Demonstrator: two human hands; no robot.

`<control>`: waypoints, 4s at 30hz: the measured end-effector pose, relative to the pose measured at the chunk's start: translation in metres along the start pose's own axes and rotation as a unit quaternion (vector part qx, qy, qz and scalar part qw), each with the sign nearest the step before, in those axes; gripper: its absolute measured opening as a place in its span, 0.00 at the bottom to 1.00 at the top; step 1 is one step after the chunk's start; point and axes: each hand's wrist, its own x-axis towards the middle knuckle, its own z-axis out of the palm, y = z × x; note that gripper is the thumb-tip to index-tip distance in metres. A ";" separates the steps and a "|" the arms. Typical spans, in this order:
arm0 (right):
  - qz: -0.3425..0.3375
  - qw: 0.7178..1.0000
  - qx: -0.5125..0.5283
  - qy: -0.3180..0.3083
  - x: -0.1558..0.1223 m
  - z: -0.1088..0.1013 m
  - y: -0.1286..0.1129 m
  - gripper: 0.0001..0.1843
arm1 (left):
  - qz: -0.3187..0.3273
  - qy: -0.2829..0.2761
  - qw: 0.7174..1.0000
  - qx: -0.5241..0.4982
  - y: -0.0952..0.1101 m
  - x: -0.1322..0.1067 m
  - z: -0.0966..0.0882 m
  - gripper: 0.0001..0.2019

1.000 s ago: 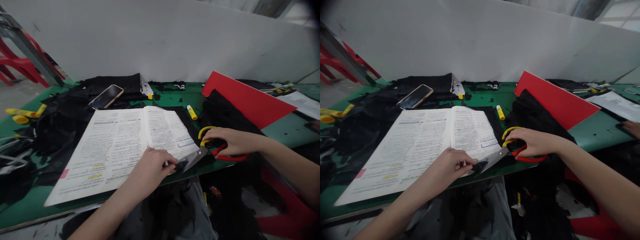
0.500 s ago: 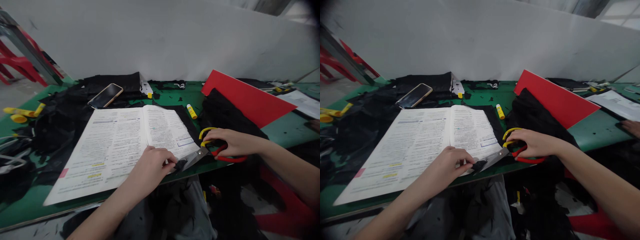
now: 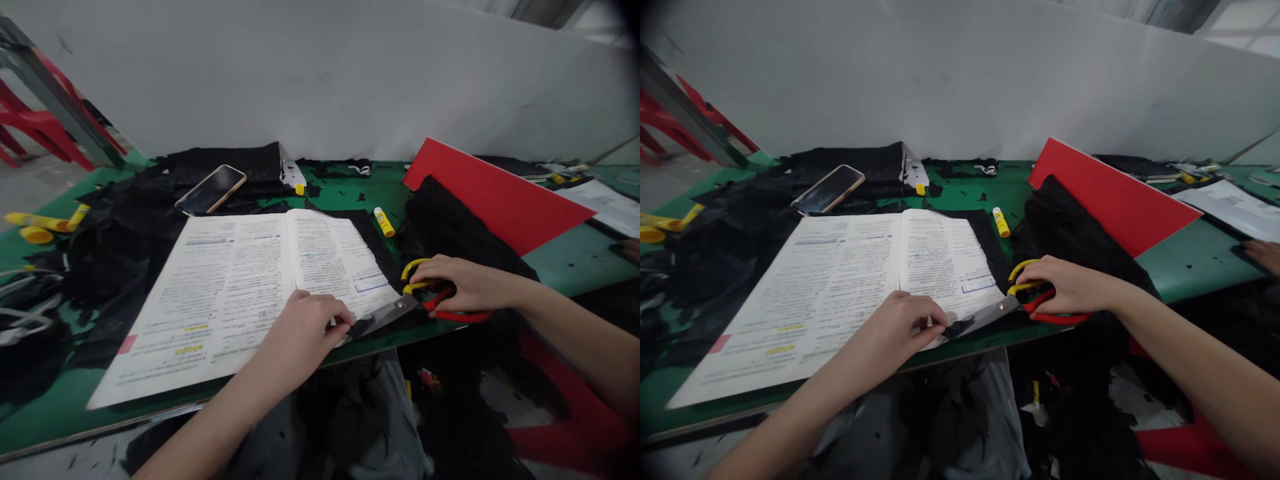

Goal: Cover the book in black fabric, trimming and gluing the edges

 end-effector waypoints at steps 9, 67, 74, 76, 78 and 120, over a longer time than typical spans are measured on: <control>0.009 1.000 -0.015 0.006 -0.001 0.000 -0.001 0.24 | 0.007 0.004 1.000 -0.008 0.000 -0.001 0.000 0.07; 0.175 0.941 -0.060 0.283 -0.068 0.020 -0.014 0.33 | 0.107 0.166 0.946 0.258 0.028 -0.022 0.053 0.09; 0.149 0.943 -0.095 0.281 -0.072 0.027 -0.006 0.33 | -0.020 0.129 0.973 0.188 0.029 -0.007 0.060 0.05; 0.143 0.948 -0.095 0.270 -0.073 0.028 -0.001 0.33 | -0.020 0.135 0.978 0.161 0.028 -0.006 0.061 0.02; 0.126 0.956 -0.098 0.245 -0.074 0.027 0.004 0.33 | -0.014 0.146 0.978 0.147 0.026 -0.008 0.064 0.02; -0.024 0.999 0.038 0.026 0.004 0.004 0.029 0.23 | 0.036 0.393 0.909 0.136 0.017 -0.029 0.084 0.09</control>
